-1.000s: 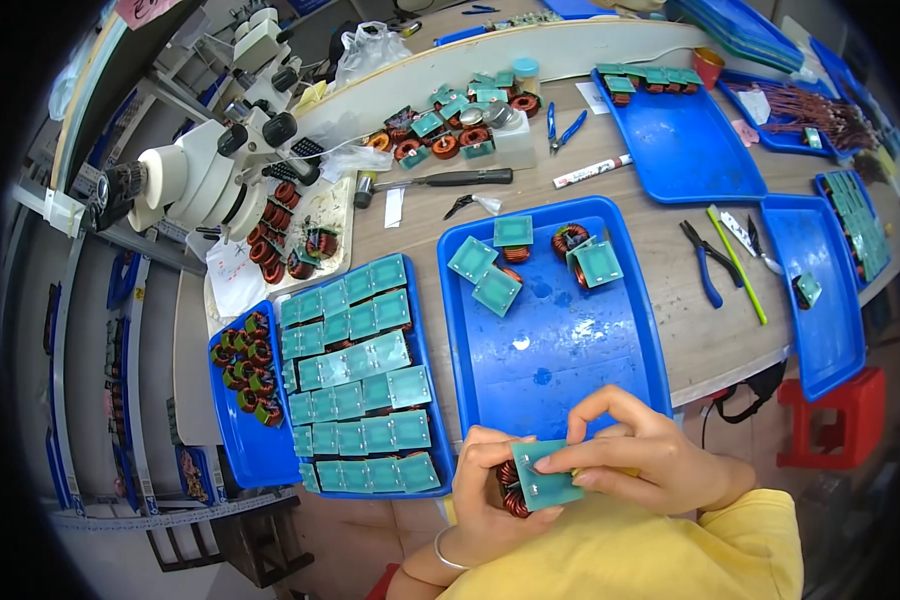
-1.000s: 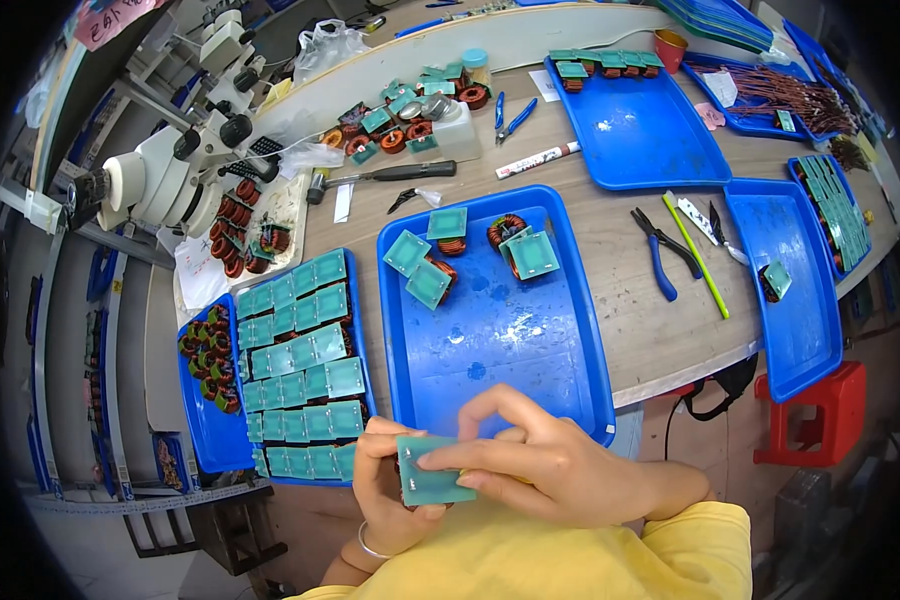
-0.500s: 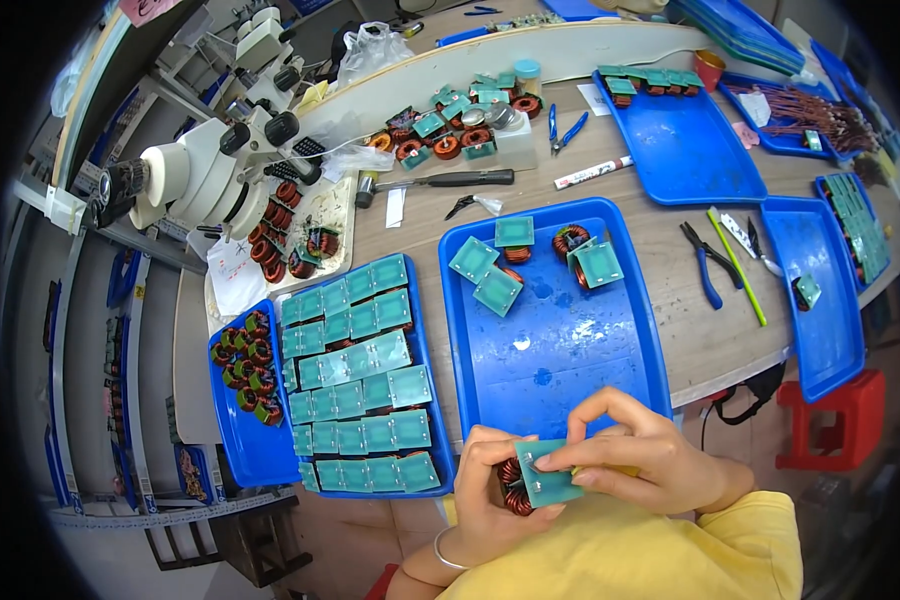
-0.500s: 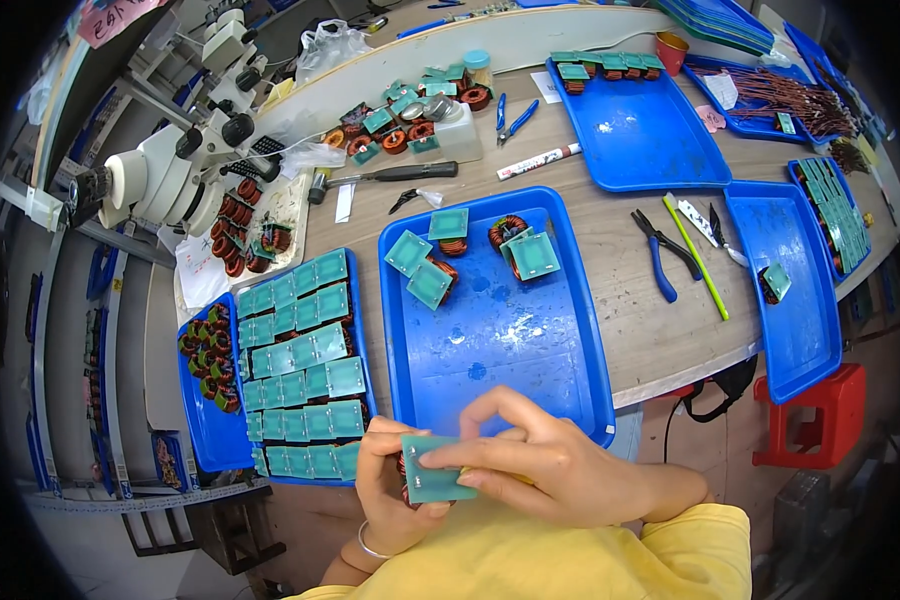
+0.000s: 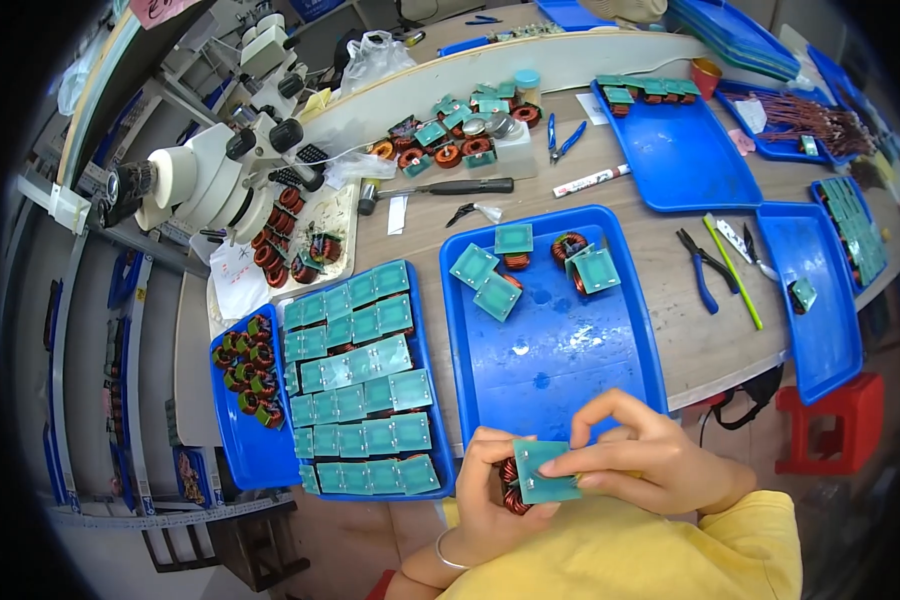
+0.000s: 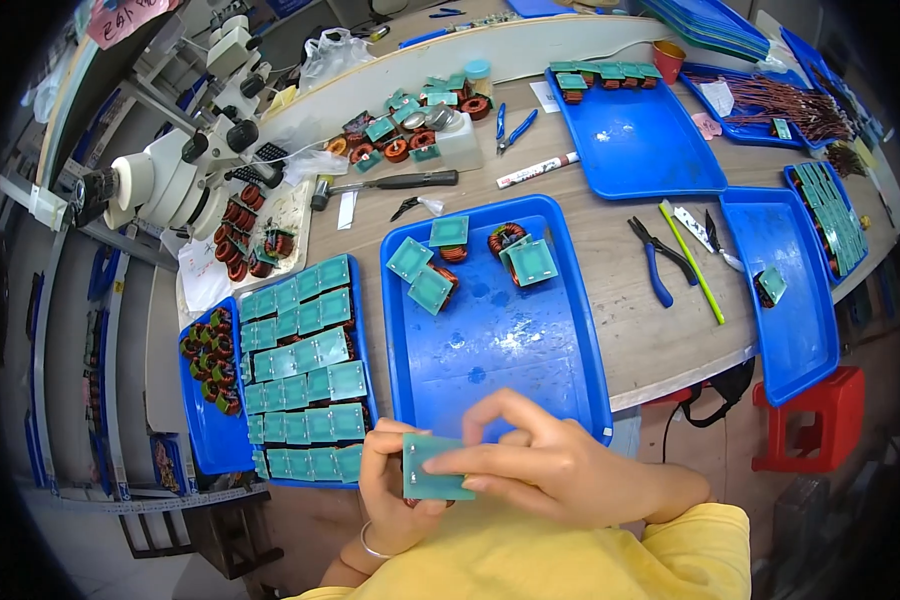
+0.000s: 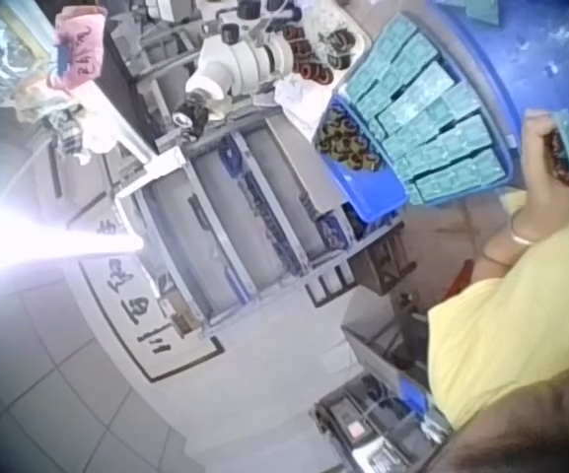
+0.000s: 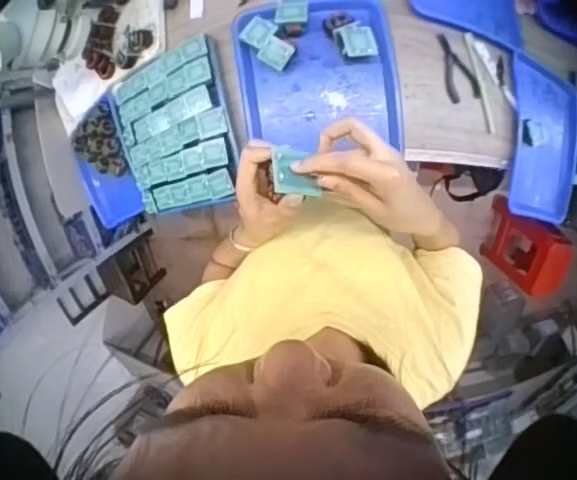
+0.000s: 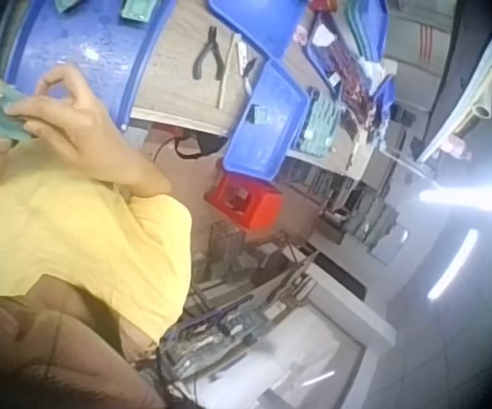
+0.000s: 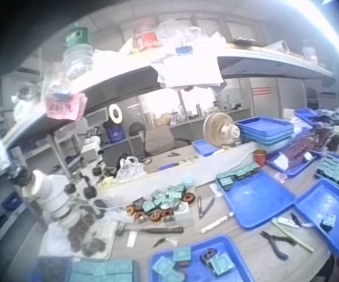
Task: Assembling and checking small electronic components at a workbench.
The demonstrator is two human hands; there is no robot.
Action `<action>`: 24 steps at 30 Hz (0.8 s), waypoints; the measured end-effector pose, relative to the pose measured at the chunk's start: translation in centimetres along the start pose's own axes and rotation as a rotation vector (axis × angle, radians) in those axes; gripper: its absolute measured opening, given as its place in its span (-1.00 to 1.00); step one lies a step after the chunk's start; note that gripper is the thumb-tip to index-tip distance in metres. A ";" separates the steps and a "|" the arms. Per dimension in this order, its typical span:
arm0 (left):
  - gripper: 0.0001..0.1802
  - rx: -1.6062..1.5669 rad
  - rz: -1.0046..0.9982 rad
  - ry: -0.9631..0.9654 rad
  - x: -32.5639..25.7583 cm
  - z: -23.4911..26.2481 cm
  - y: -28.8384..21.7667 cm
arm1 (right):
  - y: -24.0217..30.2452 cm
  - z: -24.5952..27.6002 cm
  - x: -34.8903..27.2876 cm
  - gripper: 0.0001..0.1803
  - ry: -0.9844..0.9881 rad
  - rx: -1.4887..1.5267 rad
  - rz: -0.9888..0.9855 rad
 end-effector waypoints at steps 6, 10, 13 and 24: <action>-0.45 0.220 -0.036 0.023 0.3 -0.2 -0.8 | 0.1 -0.3 0.0 -0.72 -0.007 -0.041 0.028; -0.44 0.246 -0.117 -0.026 0.3 0.2 -0.8 | -0.3 0.3 -0.1 -0.72 -0.197 -0.126 -0.011; -0.43 0.158 -0.090 -0.064 0.0 0.6 -0.5 | 0.0 2.1 -0.3 -0.70 -0.347 -0.132 0.052; -0.36 0.264 -0.081 -0.035 -0.2 0.6 0.0 | -0.4 -0.4 0.3 -0.74 -0.017 -0.043 -0.021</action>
Point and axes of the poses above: each hand's wrist, its own x-axis towards the middle knuckle, its own z-axis out of the back of the hand, y = z × x, the point moved 7 cm from there along x, towards the middle knuckle, and after that the axes turned 1 degree about z, right-handed, at the moved point
